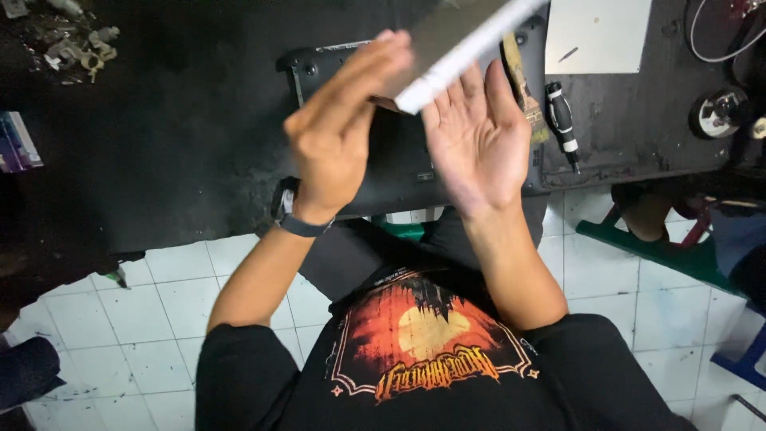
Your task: The person is repairing a disassembled electronic device, likely a DVD drive, on a dark workbench. They use a screwdriver to tighten screws on the internal mechanism and handle small components with their hands.
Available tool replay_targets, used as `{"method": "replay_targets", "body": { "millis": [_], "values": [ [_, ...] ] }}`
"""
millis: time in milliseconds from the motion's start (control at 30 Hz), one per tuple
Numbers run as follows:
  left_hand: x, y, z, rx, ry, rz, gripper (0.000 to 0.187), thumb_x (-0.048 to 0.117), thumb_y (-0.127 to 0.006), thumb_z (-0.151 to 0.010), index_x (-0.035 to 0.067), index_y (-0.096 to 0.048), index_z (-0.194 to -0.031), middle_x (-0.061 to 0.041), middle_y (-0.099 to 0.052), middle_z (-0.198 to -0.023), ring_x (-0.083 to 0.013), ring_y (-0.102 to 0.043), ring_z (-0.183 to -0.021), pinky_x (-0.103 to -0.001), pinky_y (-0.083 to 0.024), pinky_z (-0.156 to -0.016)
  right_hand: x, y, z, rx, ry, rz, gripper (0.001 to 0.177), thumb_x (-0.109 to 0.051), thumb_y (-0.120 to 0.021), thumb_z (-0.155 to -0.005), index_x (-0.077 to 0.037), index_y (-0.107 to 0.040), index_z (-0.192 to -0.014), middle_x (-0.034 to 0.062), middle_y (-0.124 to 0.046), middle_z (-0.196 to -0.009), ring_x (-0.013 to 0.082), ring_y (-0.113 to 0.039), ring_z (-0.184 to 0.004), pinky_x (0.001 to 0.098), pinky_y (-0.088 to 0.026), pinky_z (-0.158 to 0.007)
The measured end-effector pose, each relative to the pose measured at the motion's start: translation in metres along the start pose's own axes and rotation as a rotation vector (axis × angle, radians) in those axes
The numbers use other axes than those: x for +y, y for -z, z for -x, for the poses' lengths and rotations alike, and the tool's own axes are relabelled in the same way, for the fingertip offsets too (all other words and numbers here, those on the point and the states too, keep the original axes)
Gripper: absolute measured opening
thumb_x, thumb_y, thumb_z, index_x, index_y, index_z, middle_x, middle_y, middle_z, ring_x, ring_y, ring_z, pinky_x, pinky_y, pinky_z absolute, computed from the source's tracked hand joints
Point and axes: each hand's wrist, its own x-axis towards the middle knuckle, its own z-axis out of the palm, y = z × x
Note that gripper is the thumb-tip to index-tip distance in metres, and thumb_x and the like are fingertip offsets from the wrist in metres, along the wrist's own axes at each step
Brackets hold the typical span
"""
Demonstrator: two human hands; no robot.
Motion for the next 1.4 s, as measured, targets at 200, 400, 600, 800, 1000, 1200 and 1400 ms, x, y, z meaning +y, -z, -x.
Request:
{"method": "replay_targets", "body": {
  "millis": [200, 400, 600, 800, 1000, 1200, 1400],
  "values": [
    [-0.009, -0.006, 0.024, 0.397, 0.375, 0.216, 0.025, 0.017, -0.058, -0.114, 0.008, -0.057, -0.137, -0.010, -0.070, -0.133, -0.0189, -0.067, -0.128, -0.033, -0.054, -0.115, 0.006, -0.038, 0.006, 0.086, 0.028, -0.135, 0.061, -0.027, -0.034, -0.111, 0.000, -0.024, -0.165, 0.0147, -0.021, -0.175, 0.0276, -0.018, -0.163, 0.0424, -0.020, -0.133],
    [-0.017, -0.012, 0.053, 0.494, 0.638, 0.650, 0.038, 0.020, -0.066, -0.108, 0.009, -0.055, -0.142, -0.010, -0.068, -0.137, -0.0229, -0.067, -0.125, -0.037, -0.064, -0.094, 0.003, -0.039, 0.015, 0.141, 0.023, -0.041, 0.066, -0.030, -0.039, -0.106, 0.001, -0.025, -0.163, 0.0165, -0.022, -0.173, 0.0291, -0.020, -0.162, 0.0423, -0.019, -0.133],
    [-0.026, -0.029, 0.085, 0.436, 0.843, 0.725, 0.048, 0.025, -0.073, -0.097, 0.011, -0.056, -0.140, -0.014, -0.066, -0.138, -0.0277, -0.068, -0.122, -0.035, -0.065, -0.086, -0.022, 0.001, 0.016, 0.182, 0.126, 0.403, 0.057, -0.010, -0.050, -0.102, 0.005, -0.042, -0.156, 0.0242, -0.046, -0.161, 0.0345, -0.044, -0.153, 0.0444, -0.037, -0.133],
    [-0.014, -0.044, 0.088, 0.409, 0.974, 0.763, 0.042, 0.026, -0.072, -0.095, 0.010, -0.055, -0.130, -0.014, -0.067, -0.136, -0.0273, -0.068, -0.122, -0.035, -0.064, -0.088, -0.048, 0.041, 0.009, 0.259, 0.228, 0.949, 0.066, -0.023, -0.064, -0.099, 0.006, -0.040, -0.154, 0.0220, -0.059, -0.147, 0.0262, -0.063, -0.134, 0.0319, -0.053, -0.120],
    [-0.018, -0.044, 0.101, 0.272, 1.132, 0.723, 0.082, 0.039, -0.069, -0.089, 0.008, -0.035, -0.156, -0.018, -0.051, -0.153, -0.0260, -0.052, -0.140, -0.040, -0.058, -0.103, -0.059, 0.036, 0.016, 0.048, 0.182, 1.502, 0.062, -0.037, -0.048, -0.111, 0.004, -0.036, -0.157, 0.0197, -0.064, -0.136, 0.0249, -0.067, -0.119, 0.0333, -0.055, -0.110],
    [-0.014, -0.018, 0.098, -0.142, 0.980, 0.540, 0.100, 0.036, -0.055, -0.100, 0.012, 0.022, -0.158, -0.019, -0.063, -0.142, -0.0239, -0.079, -0.097, -0.033, -0.069, -0.081, -0.066, 0.036, 0.007, 0.176, 0.065, 0.971, 0.070, -0.010, -0.062, -0.099, 0.007, -0.031, -0.159, 0.0279, -0.047, -0.160, 0.0305, -0.058, -0.143, 0.0319, -0.051, -0.124],
    [-0.010, -0.004, 0.097, -0.270, 1.007, 0.290, 0.094, 0.040, -0.053, -0.100, 0.006, 0.011, -0.160, -0.013, -0.072, -0.121, -0.0227, -0.081, -0.088, -0.030, -0.069, -0.074, -0.057, 0.043, 0.011, 0.070, -0.055, 0.227, 0.058, -0.026, -0.040, -0.113, 0.011, -0.038, -0.157, 0.0299, -0.039, -0.164, 0.0392, -0.038, -0.157, 0.0458, -0.031, -0.135]
  ]
}}
